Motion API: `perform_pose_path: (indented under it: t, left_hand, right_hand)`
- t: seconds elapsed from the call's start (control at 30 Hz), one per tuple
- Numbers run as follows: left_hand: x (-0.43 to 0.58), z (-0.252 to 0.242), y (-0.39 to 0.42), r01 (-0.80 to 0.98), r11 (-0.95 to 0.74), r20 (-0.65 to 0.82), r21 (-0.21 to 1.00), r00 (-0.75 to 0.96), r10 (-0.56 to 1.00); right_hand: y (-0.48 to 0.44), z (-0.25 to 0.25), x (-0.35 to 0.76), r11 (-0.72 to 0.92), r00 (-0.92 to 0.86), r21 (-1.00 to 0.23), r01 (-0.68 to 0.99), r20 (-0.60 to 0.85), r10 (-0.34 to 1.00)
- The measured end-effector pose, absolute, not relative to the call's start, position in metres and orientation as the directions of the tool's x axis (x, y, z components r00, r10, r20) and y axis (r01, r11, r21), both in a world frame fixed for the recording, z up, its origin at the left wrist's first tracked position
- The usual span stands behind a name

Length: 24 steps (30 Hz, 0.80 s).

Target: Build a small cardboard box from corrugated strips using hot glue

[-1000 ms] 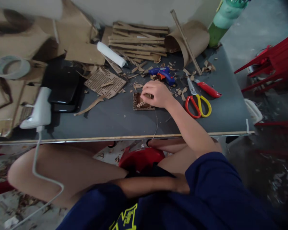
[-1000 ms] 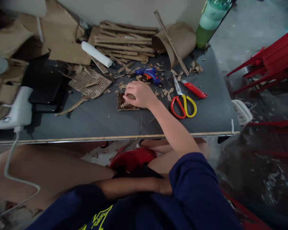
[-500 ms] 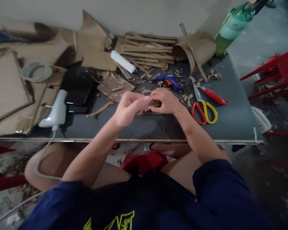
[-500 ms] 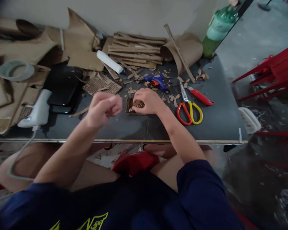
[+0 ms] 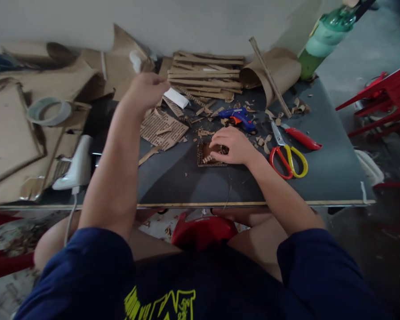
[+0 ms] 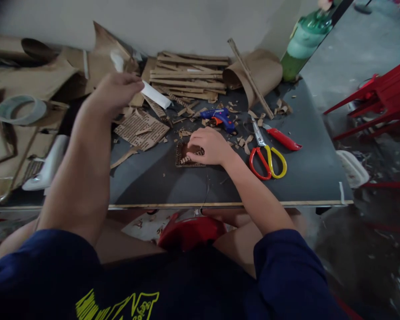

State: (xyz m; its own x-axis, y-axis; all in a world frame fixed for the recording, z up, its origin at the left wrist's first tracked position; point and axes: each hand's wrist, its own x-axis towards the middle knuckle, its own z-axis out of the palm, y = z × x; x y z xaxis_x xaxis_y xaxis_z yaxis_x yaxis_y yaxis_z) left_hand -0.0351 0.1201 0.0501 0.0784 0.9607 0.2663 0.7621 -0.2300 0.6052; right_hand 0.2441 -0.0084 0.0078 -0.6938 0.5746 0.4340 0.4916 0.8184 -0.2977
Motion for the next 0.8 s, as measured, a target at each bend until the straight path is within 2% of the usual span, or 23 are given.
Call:
perform_pose_path:
  t: [0.03,0.07,0.23,0.4,0.47,0.53,0.63,0.7,0.8]
  left_hand:
    - [-0.028,0.045,0.103,0.782,-0.15,0.264,0.605,-0.02,0.964]
    - [-0.02,0.041,0.086,0.795,-0.136,0.264,0.591,-0.032,0.964]
    - [0.011,0.024,0.042,0.784,-0.354,0.225,0.509,0.275,0.935]
    - [0.006,0.022,0.045,0.738,-0.359,0.23,0.572,0.276,0.933]
    - [0.005,0.028,0.045,0.667,-0.438,0.165,0.603,0.432,0.886]
    - [0.008,0.032,0.041,0.559,-0.549,0.114,0.621,0.629,0.769]
    - [0.014,0.029,0.031,0.422,-0.73,0.237,0.538,0.755,0.611]
    - [0.016,0.021,0.026,0.39,-0.792,0.345,0.47,0.745,0.572]
    - [0.013,0.007,0.022,0.354,-0.807,0.464,0.473,0.679,0.569]
  right_hand:
    - [-0.008,0.008,0.245,0.818,-0.692,-0.296,0.492,0.436,0.575]
    - [-0.009,0.008,0.245,0.817,-0.689,-0.301,0.492,0.439,0.577]
    - [-0.012,0.012,0.241,0.799,-0.7,-0.361,0.482,0.39,0.598]
    - [-0.012,0.014,0.24,0.799,-0.71,-0.368,0.476,0.376,0.596]
    - [-0.011,0.016,0.242,0.802,-0.719,-0.358,0.479,0.364,0.592]
    - [-0.011,0.019,0.244,0.801,-0.73,-0.335,0.496,0.338,0.594]
    - [-0.011,0.022,0.246,0.781,-0.733,-0.299,0.548,0.279,0.621]
    - [-0.011,0.023,0.246,0.763,-0.726,-0.286,0.58,0.244,0.643]
    - [-0.011,0.021,0.244,0.748,-0.715,-0.26,0.611,0.226,0.662]
